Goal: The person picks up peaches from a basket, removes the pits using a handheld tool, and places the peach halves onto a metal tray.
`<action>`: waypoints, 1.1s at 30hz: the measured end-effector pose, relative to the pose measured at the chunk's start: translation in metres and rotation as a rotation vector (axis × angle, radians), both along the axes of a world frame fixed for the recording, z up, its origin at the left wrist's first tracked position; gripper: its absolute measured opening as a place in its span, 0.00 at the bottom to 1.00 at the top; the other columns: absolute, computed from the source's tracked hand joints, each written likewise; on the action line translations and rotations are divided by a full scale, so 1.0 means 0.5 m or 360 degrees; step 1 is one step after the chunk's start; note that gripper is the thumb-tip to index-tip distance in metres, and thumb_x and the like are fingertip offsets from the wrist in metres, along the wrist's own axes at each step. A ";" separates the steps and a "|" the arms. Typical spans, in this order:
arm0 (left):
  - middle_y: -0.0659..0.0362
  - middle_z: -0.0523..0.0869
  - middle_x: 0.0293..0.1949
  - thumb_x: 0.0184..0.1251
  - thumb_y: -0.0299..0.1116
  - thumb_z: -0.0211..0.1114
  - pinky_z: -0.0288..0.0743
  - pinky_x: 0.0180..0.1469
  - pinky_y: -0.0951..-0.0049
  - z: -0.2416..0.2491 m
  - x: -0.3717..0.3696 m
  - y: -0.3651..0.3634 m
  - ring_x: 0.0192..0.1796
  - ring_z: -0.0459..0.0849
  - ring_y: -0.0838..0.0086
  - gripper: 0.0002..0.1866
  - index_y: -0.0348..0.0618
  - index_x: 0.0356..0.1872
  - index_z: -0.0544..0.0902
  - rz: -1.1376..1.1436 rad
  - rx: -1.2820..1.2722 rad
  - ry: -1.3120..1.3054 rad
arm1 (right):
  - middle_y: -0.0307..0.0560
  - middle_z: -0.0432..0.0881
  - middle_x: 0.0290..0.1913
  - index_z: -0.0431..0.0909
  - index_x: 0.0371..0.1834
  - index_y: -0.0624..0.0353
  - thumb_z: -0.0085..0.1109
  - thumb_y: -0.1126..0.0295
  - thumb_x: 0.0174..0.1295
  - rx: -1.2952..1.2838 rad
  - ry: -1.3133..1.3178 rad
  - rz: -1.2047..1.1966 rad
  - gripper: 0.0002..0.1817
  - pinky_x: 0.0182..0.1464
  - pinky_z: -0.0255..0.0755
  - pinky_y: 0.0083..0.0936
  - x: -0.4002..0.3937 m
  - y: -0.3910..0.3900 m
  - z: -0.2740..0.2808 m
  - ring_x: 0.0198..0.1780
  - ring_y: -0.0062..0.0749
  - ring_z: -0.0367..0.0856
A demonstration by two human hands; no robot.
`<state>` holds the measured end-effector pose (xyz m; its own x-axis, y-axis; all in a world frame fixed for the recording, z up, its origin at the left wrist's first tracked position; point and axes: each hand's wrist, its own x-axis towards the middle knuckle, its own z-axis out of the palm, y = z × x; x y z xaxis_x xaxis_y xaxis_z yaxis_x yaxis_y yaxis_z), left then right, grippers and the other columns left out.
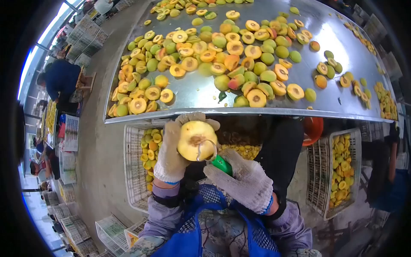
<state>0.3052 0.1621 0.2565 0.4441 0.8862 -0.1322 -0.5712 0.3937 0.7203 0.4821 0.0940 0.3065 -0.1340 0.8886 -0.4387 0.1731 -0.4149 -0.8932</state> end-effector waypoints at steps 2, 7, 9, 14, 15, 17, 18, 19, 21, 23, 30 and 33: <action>0.46 0.80 0.55 0.69 0.56 0.62 0.80 0.54 0.68 -0.006 -0.005 0.007 0.52 0.83 0.65 0.33 0.35 0.59 0.70 -0.0037 0.0037 0.0109 | 0.44 0.79 0.23 0.78 0.43 0.59 0.69 0.61 0.60 0.0139 -0.0047 0.0034 0.16 0.29 0.73 0.24 -0.002 -0.003 -0.002 0.25 0.24 0.82; 0.52 0.84 0.49 0.79 0.55 0.43 0.79 0.53 0.70 -0.004 0.002 0.004 0.51 0.83 0.70 0.29 0.35 0.52 0.79 0.0001 0.0693 0.1389 | 0.49 0.80 0.24 0.77 0.43 0.59 0.69 0.60 0.60 0.0673 -0.0265 0.0072 0.16 0.28 0.74 0.30 -0.003 -0.010 -0.048 0.26 0.38 0.84; 0.53 0.85 0.49 0.80 0.55 0.42 0.78 0.54 0.70 -0.004 0.004 -0.001 0.52 0.83 0.70 0.30 0.36 0.52 0.79 -0.0045 0.0412 0.0913 | 0.51 0.80 0.24 0.77 0.42 0.59 0.69 0.60 0.60 0.0642 -0.0285 0.0073 0.17 0.27 0.74 0.32 -0.002 -0.010 -0.050 0.27 0.43 0.85; 0.46 0.86 0.47 0.73 0.68 0.36 0.82 0.50 0.69 0.020 0.024 -0.008 0.44 0.87 0.65 0.43 0.32 0.53 0.78 0.0006 0.0251 0.0639 | 0.53 0.80 0.22 0.75 0.41 0.58 0.68 0.56 0.61 0.0777 -0.0401 0.0133 0.18 0.25 0.73 0.36 -0.002 -0.010 -0.061 0.26 0.48 0.84; 0.46 0.85 0.48 0.74 0.67 0.36 0.81 0.51 0.68 0.021 0.023 -0.008 0.46 0.86 0.65 0.42 0.31 0.53 0.78 -0.0013 0.0369 0.0720 | 0.53 0.80 0.22 0.75 0.41 0.58 0.68 0.56 0.61 0.0774 -0.0401 0.0133 0.18 0.25 0.73 0.36 -0.002 -0.012 -0.059 0.26 0.48 0.84; 0.46 0.85 0.50 0.74 0.67 0.35 0.81 0.52 0.68 0.025 0.033 -0.015 0.48 0.86 0.65 0.42 0.31 0.54 0.78 -0.0036 0.0485 0.0801 | 0.52 0.79 0.20 0.74 0.41 0.58 0.67 0.54 0.61 0.0599 -0.0542 0.0171 0.19 0.23 0.72 0.39 -0.001 -0.014 -0.052 0.23 0.50 0.82; 0.46 0.84 0.51 0.74 0.67 0.35 0.81 0.52 0.68 0.025 0.051 -0.028 0.49 0.85 0.65 0.43 0.31 0.56 0.77 0.0120 0.0394 0.0617 | 0.52 0.79 0.20 0.74 0.41 0.58 0.67 0.54 0.61 0.0592 -0.0543 0.0167 0.19 0.23 0.72 0.39 0.001 -0.014 -0.053 0.23 0.50 0.82; 0.45 0.83 0.52 0.74 0.67 0.35 0.80 0.53 0.68 0.025 0.062 -0.037 0.51 0.85 0.65 0.43 0.31 0.58 0.76 0.0273 0.0301 0.0432 | 0.52 0.78 0.19 0.74 0.41 0.58 0.66 0.53 0.61 0.0680 -0.0617 0.0236 0.20 0.22 0.71 0.40 0.004 -0.013 -0.054 0.23 0.50 0.82; 0.45 0.84 0.52 0.74 0.68 0.36 0.80 0.53 0.69 0.018 0.062 -0.035 0.51 0.84 0.65 0.45 0.29 0.61 0.74 0.0282 0.0345 0.0453 | 0.52 0.77 0.18 0.74 0.41 0.58 0.66 0.53 0.62 0.0766 -0.0698 0.0307 0.20 0.22 0.71 0.40 0.007 -0.012 -0.056 0.22 0.50 0.82; 0.45 0.84 0.50 0.73 0.69 0.36 0.79 0.53 0.71 0.030 0.053 -0.030 0.49 0.84 0.66 0.46 0.27 0.61 0.74 0.0134 0.0428 0.0570 | 0.53 0.78 0.19 0.75 0.45 0.58 0.65 0.53 0.62 0.0765 -0.0661 0.0383 0.20 0.23 0.72 0.39 0.010 -0.013 -0.063 0.23 0.49 0.82; 0.45 0.84 0.49 0.68 0.74 0.32 0.80 0.52 0.69 0.077 0.024 0.052 0.45 0.85 0.65 0.52 0.26 0.58 0.76 -0.0796 0.0791 0.1094 | 0.50 0.79 0.44 0.81 0.55 0.50 0.64 0.76 0.53 0.0428 -0.0438 0.0643 0.23 0.27 0.76 0.26 0.013 -0.009 -0.047 0.29 0.37 0.82; 0.43 0.80 0.55 0.67 0.76 0.30 0.79 0.54 0.66 0.075 0.044 0.042 0.47 0.85 0.61 0.53 0.26 0.63 0.70 -0.0463 0.0820 0.0714 | 0.42 0.78 0.18 0.76 0.51 0.58 0.61 0.56 0.66 0.0189 0.0003 0.0339 0.19 0.22 0.70 0.27 0.019 0.004 -0.029 0.18 0.27 0.79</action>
<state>0.3271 0.1829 0.2939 0.6715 0.7396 0.0448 -0.1029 0.0332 0.9941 0.4916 0.0959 0.2919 -0.3245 0.8856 -0.3323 0.2440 -0.2610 -0.9340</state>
